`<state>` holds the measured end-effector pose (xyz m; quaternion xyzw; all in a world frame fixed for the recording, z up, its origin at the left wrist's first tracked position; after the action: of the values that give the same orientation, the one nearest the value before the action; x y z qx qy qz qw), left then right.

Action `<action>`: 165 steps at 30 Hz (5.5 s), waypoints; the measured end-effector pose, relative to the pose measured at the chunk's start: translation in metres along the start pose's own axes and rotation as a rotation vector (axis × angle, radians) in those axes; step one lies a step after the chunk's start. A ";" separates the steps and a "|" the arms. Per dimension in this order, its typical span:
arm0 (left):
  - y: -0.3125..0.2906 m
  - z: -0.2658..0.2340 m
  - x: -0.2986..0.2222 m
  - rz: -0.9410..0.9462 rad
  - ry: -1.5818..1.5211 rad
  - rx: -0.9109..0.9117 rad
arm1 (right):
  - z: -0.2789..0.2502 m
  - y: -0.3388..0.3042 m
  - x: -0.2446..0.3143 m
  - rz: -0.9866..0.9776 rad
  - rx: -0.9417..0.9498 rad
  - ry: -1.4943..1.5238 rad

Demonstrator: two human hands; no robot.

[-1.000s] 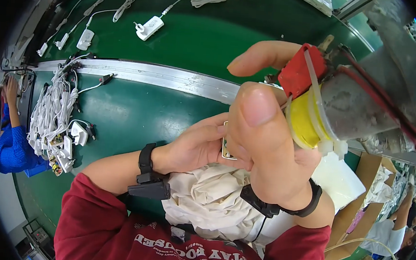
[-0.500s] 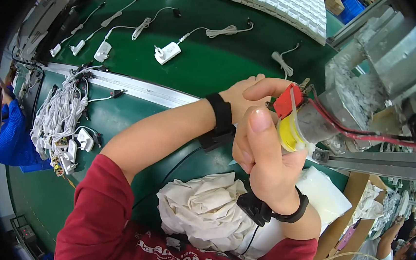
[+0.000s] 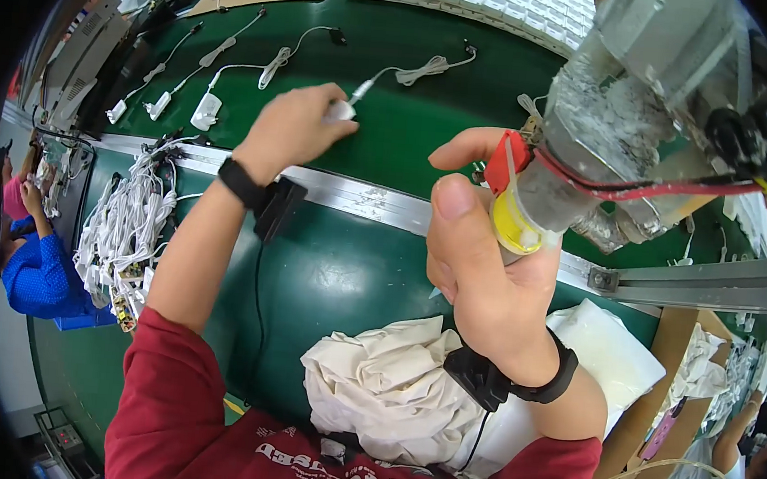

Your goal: The person picks up a circuit board with an attached power cord, applies a substance from a dispenser to the board, and places it on the green work surface, repeating this process for several units.

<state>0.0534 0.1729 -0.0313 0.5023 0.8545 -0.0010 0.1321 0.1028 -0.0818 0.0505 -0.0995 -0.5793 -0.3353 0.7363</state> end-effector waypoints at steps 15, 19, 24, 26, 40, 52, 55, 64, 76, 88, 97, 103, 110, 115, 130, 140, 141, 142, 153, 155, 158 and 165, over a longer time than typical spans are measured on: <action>-0.138 0.045 -0.133 -0.184 -1.899 0.977 | -0.014 0.015 -0.002 -0.097 -0.048 -0.186; -0.137 0.045 -0.132 -0.153 -1.936 0.989 | -0.013 0.016 -0.006 -0.118 -0.026 -0.174; -0.138 0.047 -0.130 -0.147 -1.992 0.987 | -0.011 0.015 -0.010 -0.109 -0.016 -0.158; -0.138 0.048 -0.129 -0.142 -2.001 0.991 | -0.012 0.015 -0.011 -0.107 -0.013 -0.156; -0.137 0.056 -0.127 -0.199 -1.961 0.955 | -0.008 0.012 -0.007 -0.064 -0.044 -0.257; -0.128 0.052 -0.115 -0.343 -2.130 0.871 | -0.009 0.005 -0.021 0.001 0.061 -0.081; -0.128 0.051 -0.116 -0.342 -2.140 0.873 | -0.009 0.004 -0.019 0.007 0.048 -0.093; -0.129 0.052 -0.119 -0.338 -2.248 0.912 | -0.004 0.005 -0.009 0.036 0.063 -0.218; -0.131 0.056 -0.120 -0.313 -2.365 0.998 | -0.005 0.000 -0.027 0.030 0.125 -0.104; -0.127 0.059 -0.119 -0.329 -2.352 0.984 | -0.010 0.006 -0.023 -0.007 0.123 -0.204; -0.029 0.083 -0.127 0.232 -1.681 0.437 | -0.008 -0.002 -0.033 -0.004 0.080 -0.068; 0.017 0.064 -0.138 0.662 -0.483 -0.279 | -0.007 -0.003 -0.036 -0.030 0.069 -0.025; -0.021 0.022 -0.110 0.572 -0.447 -0.350 | 0.003 -0.001 -0.004 -0.029 0.031 -0.086; -0.019 -0.030 0.004 0.264 -0.194 -0.669 | 0.002 0.005 -0.002 -0.019 0.017 -0.124; -0.038 0.003 -0.034 -0.162 -0.765 -0.038 | 0.005 0.003 -0.001 -0.047 0.022 -0.088; -0.123 0.045 -0.103 -0.417 -1.903 0.650 | -0.012 0.014 0.014 -0.043 -0.034 -0.202; -0.128 0.046 -0.112 -0.420 -1.907 0.665 | -0.013 0.014 0.014 -0.035 -0.045 -0.208; -0.133 0.047 -0.122 -0.369 -1.951 0.746 | -0.014 0.016 0.012 -0.049 -0.045 -0.197; -0.147 0.048 -0.137 -0.114 -1.972 0.921 | -0.011 0.012 -0.007 -0.045 -0.049 0.019; -0.147 0.049 -0.136 -0.085 -2.002 0.903 | -0.011 0.011 -0.008 -0.032 -0.045 0.066; -0.147 0.050 -0.136 -0.094 -2.009 0.897 | -0.008 0.013 -0.008 -0.029 -0.059 0.021; -0.147 0.052 -0.135 -0.098 -2.022 0.896 | -0.010 0.014 -0.012 -0.047 -0.074 -0.134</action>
<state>0.0010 -0.0226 -0.0697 0.2377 0.2939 -0.7253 0.5754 0.1180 -0.0719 0.0400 -0.1354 -0.6168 -0.3663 0.6834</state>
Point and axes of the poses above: each hand's wrist, its own y-axis towards the middle knuckle, its own z-axis out of the palm, x = y × z, the point moved 3 cm from there along y, towards the middle knuckle, and after that the axes turned 3 degrees about -z, right-handed, at the moved point
